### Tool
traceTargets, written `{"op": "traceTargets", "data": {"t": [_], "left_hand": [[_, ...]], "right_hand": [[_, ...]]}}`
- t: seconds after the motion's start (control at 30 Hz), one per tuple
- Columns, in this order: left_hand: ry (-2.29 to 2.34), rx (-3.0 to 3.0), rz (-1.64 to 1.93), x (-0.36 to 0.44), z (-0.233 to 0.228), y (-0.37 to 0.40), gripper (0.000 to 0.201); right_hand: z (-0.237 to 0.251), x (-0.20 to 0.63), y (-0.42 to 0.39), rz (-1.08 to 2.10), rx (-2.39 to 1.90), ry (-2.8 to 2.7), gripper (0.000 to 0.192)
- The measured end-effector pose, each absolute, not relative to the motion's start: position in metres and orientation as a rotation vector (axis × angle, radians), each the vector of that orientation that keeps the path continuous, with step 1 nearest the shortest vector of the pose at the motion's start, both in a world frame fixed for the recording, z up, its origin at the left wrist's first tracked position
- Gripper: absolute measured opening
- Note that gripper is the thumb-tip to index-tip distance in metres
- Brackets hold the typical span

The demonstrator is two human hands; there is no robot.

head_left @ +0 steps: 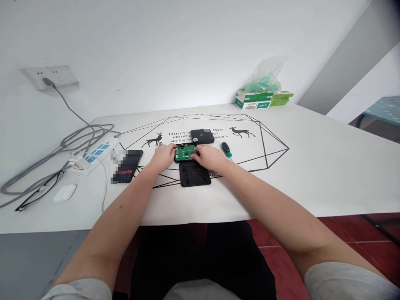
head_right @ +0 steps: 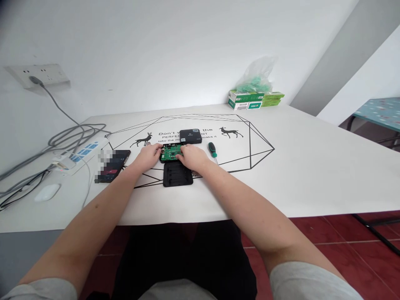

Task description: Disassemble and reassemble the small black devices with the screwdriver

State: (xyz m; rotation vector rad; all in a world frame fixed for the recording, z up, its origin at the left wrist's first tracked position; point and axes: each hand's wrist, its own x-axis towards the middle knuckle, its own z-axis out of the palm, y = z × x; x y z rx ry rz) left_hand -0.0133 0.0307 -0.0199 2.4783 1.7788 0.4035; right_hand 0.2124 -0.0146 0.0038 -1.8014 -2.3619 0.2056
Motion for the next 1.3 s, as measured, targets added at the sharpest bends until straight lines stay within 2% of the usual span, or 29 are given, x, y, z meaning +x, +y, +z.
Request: {"op": "traceTargets", "data": {"t": [0.17,0.27,0.43,0.67,0.77,0.87,1.0,1.13,1.3], "left_hand": [[1.783,2.495,0.351,-0.011,-0.019,0.029,0.047],[1.762,2.506,0.344,-0.01,-0.018,0.027,0.047],[1.77,2.506,0.382,-0.011,-0.017,0.024,0.044],[1.97,2.442,0.386,-0.019,-0.018,0.027,0.054],[1.974,2.44,0.367,-0.022,-0.021,0.028,0.044],[1.895,2.46,0.351,-0.021,-0.023,0.027,0.037],[1.858,2.461,0.309,-0.018,-0.025,0.024,0.036],[1.825,2.49,0.323,-0.017,-0.025,0.024,0.035],[1.837,2.507,0.317,-0.018,-0.027,0.025,0.035]], "right_hand": [[0.008,0.227,-0.011,0.29,-1.781,-2.381,0.029],[0.016,0.249,-0.008,0.501,-1.766,-2.454,0.033],[0.024,0.283,-0.008,0.877,-1.686,-2.621,0.059],[0.03,0.281,-0.012,0.91,-1.904,-2.632,0.047],[0.034,0.28,-0.014,0.808,-1.956,-2.598,0.046],[0.034,0.281,-0.015,0.729,-1.943,-2.557,0.054],[0.032,0.285,-0.013,0.757,-1.841,-2.633,0.063],[0.035,0.285,-0.013,0.636,-1.682,-2.573,0.054],[0.039,0.26,-0.026,0.794,-1.303,-2.493,0.039]]}}
